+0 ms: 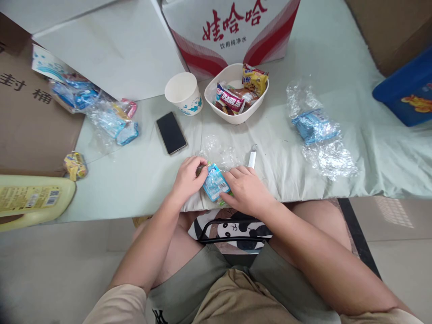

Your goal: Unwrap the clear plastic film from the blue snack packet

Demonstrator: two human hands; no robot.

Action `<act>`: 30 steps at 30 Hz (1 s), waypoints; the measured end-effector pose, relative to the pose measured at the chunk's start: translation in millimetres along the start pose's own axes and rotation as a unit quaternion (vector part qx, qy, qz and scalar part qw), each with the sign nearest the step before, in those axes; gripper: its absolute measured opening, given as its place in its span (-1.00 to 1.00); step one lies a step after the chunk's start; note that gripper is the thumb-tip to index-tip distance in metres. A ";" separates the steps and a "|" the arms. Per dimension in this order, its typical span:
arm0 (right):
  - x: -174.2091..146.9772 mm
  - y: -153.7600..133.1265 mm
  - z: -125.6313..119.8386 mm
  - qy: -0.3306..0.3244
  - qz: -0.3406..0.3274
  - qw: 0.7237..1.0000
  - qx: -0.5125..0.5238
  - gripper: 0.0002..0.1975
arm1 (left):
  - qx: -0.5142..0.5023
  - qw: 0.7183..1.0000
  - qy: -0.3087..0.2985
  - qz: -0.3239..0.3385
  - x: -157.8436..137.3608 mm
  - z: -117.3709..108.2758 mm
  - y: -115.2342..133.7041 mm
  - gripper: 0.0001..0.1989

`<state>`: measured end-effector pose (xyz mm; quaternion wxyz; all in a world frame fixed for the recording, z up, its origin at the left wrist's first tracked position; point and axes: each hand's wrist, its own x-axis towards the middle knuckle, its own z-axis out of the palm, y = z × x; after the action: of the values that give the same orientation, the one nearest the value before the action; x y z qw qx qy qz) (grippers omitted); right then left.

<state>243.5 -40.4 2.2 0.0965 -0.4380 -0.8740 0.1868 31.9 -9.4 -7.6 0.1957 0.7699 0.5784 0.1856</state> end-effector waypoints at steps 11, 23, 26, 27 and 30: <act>1.6 3.1 4.7 0.009 0.009 1.000 0.019 -0.71 | -0.025 1.000 0.003 0.001 -1.1 -2.5 -1.0 -0.94; 2.0 2.9 4.6 0.052 0.010 0.995 0.089 -0.69 | -0.089 0.996 0.029 -0.006 -2.4 -5.2 -2.3 -0.94; 2.4 2.1 2.6 0.066 0.003 0.985 0.158 -0.70 | -0.120 0.992 0.047 -0.002 -3.3 -5.3 -1.8 -0.93; 2.4 1.8 2.0 0.073 -0.002 0.981 0.180 -0.71 | -0.132 0.990 0.053 0.002 -3.7 -5.4 -1.5 -0.92; 2.4 0.7 0.4 0.095 -0.013 0.970 0.224 -0.73 | -0.155 0.985 0.072 0.014 -4.6 -6.0 -1.0 -0.90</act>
<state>242.5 -38.1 1.7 0.2767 -0.4093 -0.8027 0.3340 26.8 -13.1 -3.2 0.2678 0.7226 0.5447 0.3309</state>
